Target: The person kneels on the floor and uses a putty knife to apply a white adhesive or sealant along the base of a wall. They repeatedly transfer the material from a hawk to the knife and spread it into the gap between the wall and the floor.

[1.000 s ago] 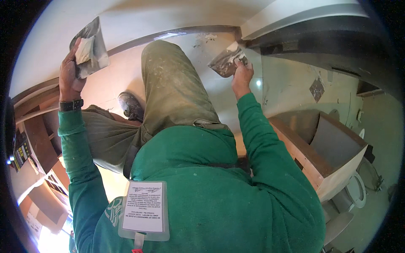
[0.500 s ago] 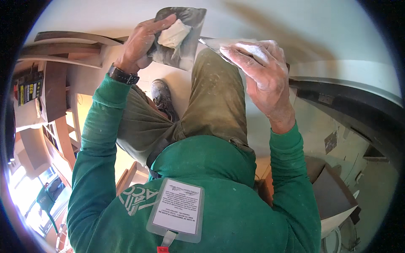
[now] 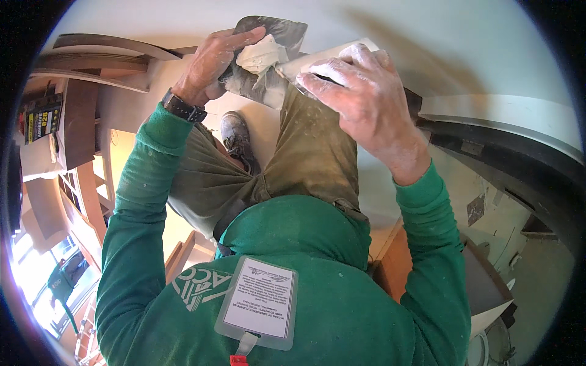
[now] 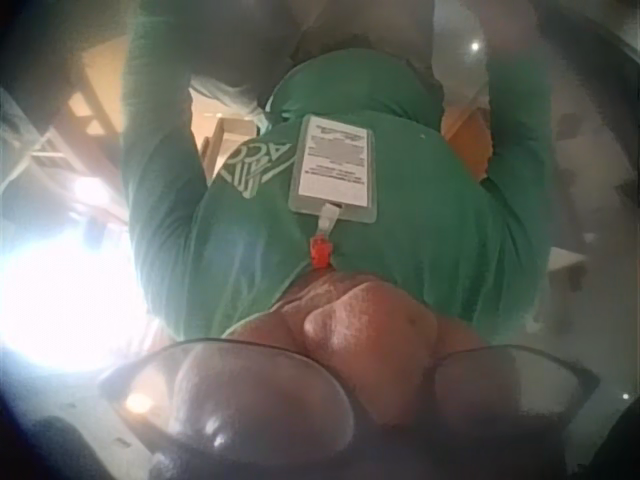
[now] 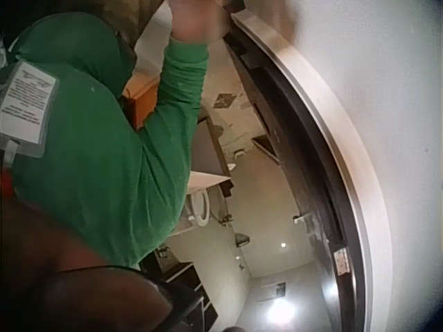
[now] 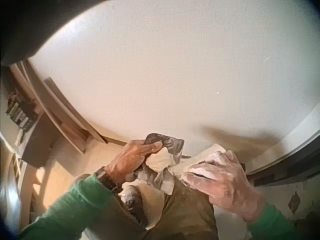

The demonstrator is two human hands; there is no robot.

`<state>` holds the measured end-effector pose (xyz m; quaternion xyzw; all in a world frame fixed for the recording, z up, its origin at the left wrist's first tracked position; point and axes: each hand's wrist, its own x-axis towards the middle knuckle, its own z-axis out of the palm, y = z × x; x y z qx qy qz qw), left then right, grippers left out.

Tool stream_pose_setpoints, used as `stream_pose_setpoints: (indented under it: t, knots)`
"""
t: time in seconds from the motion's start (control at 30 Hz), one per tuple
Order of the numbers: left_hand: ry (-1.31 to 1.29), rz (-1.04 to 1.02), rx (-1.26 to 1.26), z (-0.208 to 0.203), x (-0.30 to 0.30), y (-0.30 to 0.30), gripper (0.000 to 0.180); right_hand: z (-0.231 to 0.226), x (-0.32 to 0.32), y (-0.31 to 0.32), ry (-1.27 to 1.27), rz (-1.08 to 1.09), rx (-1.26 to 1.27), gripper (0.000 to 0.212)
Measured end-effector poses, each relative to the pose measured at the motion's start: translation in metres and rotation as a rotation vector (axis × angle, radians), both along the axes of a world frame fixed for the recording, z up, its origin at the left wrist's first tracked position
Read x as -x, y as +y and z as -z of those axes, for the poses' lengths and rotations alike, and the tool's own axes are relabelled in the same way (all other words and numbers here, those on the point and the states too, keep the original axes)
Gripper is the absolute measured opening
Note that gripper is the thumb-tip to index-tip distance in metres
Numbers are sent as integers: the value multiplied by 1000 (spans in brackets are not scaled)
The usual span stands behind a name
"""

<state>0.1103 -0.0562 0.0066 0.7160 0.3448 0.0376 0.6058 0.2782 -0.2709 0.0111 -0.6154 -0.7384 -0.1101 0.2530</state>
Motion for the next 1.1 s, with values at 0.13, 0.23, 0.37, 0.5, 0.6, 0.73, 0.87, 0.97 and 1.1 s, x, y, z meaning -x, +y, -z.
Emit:
stream_pose_setpoints:
  t: [0.13, 0.23, 0.37, 0.5, 0.6, 0.73, 0.87, 0.97, 1.1]
  knots:
    - [-85, -150, 156, 0, -8, 4, 41, 7, -26, -13, 298, -44, 26, 29]
    - [-308, -260, 346, 7, 0, 23, 41, 24, -31, -38, 790, 209, 84, 22]
    - [-393, -343, 456, 2, -5, 26, 32, 112, -50, -96, 1394, 609, -48, 24]
    - [-350, -329, 301, 6, 0, 29, 40, 202, -61, -140, 1904, 893, -339, 28]
    - [-286, -337, 265, 3, -3, 24, 42, 250, -78, -168, 2144, 1101, -451, 25]
    - [-257, -355, 307, -2, -8, 17, 42, 296, -116, -190, 2204, 1261, -433, 22]
    - [-270, -340, 279, 6, -1, 27, 43, 309, -141, -184, 2229, 1385, -485, 22]
    - [-319, -302, 315, 11, 6, 37, 42, 314, -154, -175, 2174, 1438, -517, 22]
    - [-285, -389, 325, 1, -2, 23, 42, 322, -161, -168, 2122, 1379, -532, 20]
